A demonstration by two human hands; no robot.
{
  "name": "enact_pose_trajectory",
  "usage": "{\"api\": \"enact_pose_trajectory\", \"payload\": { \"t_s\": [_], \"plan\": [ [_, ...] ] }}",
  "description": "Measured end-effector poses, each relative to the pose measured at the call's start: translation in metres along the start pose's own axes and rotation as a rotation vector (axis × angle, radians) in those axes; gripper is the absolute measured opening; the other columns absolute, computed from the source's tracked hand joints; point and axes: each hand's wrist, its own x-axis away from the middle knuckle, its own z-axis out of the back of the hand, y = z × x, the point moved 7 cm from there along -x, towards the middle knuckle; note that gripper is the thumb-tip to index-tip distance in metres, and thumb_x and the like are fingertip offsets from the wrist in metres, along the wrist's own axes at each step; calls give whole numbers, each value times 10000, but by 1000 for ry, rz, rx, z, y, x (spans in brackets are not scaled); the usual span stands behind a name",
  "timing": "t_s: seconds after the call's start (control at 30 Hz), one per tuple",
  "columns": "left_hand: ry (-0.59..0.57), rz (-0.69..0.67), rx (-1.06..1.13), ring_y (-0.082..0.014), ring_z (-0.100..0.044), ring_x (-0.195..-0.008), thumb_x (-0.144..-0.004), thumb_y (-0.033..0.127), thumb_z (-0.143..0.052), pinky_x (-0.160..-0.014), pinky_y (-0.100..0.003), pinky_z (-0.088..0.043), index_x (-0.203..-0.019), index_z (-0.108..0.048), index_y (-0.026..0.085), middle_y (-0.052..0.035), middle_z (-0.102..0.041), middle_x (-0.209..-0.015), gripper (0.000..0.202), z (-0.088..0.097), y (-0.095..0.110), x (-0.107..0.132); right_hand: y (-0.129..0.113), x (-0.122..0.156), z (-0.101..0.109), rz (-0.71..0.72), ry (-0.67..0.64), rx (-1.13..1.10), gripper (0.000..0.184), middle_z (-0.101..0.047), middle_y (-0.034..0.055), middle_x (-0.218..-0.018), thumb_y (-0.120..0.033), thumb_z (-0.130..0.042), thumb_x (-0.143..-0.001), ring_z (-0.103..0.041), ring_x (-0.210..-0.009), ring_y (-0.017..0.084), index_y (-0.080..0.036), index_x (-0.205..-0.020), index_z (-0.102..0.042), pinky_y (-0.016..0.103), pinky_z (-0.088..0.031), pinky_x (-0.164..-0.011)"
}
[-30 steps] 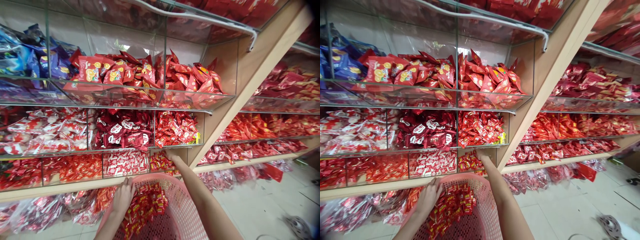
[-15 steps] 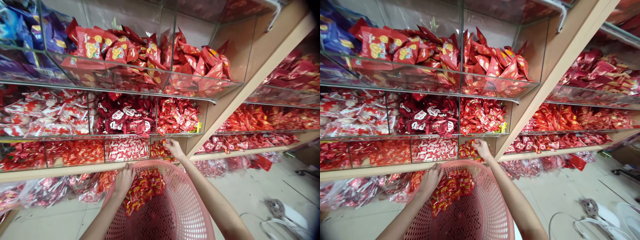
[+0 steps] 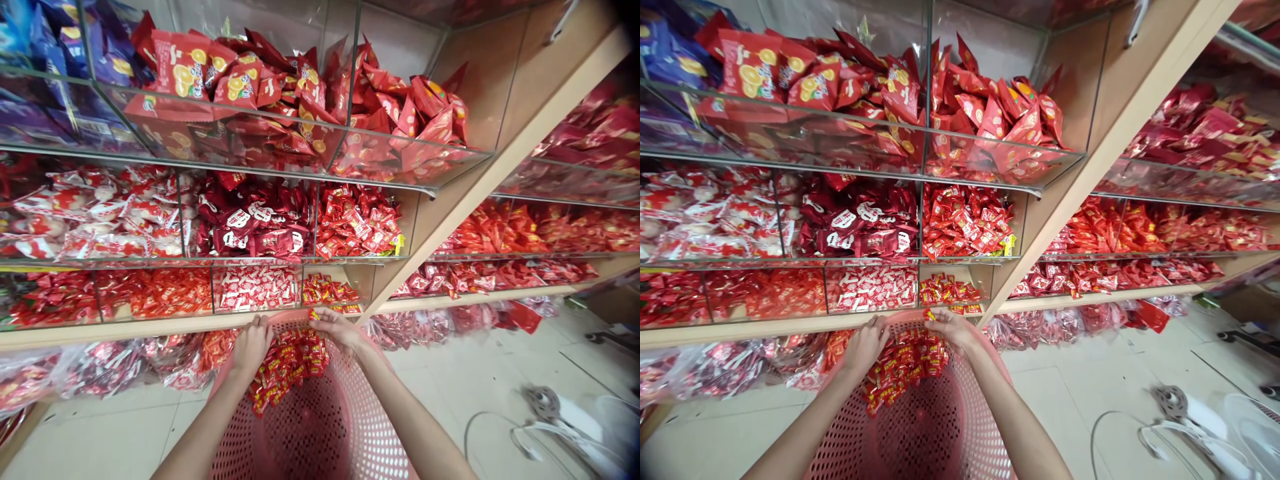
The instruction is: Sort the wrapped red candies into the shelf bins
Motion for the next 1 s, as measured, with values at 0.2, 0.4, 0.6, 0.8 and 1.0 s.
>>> {"api": "enact_pose_trajectory", "payload": {
  "t_s": [0.2, 0.4, 0.6, 0.8, 1.0],
  "plan": [
    [-14, 9, 15, -207, -627, -921, -898, 306, -304, -750, -299, -491, -1162, -533, 153, -124, -605, -1163, 382, 3, 1, 1, 4, 5, -13, 266, -64, 839, 279, -637, 72, -1049, -175, -589, -733, -562, -971, 214, -199, -1005, -644, 342, -424, -870],
    [11, 4, 6, -208, -632, -915, -900, 305, -300, -748, -297, -492, -1164, -535, 147, -121, -614, -1150, 387, 1, 0, 0, 11, 14, -22, 330, -101, 1160, 283, -602, 83, -1082, -174, -575, -763, -529, -1025, 202, -180, -1047, -574, 296, -398, -867],
    [5, 1, 4, -207, -629, -920, -900, 309, -303, -739, -290, -492, -1173, -532, 146, -129, -615, -1139, 392, 1, 1, 0, 5, 21, -33, 359, -111, 1365, 140, -564, 78, -1029, -209, -580, -775, -511, -989, 206, -184, -908, -617, 297, -390, -835],
    [8, -2, 13, -199, -634, -882, -904, 310, -291, -734, -290, -491, -1160, -537, 148, -124, -621, -1118, 390, 3, 1, -1, 10, 21, -38, 311, -126, 1438, 179, -554, 85, -1054, -282, -585, -800, -502, -1003, 220, -198, -952, -626, 319, -383, -850],
    [11, -1, 5, -202, -635, -872, -904, 309, -280, -722, -292, -490, -1151, -538, 154, -119, -623, -1107, 389, 5, 2, -1, 6, 20, -42, 294, -88, 1490, 210, -570, 89, -1057, -247, -607, -779, -497, -1018, 238, -180, -977, -587, 333, -378, -861]
  ]
}}
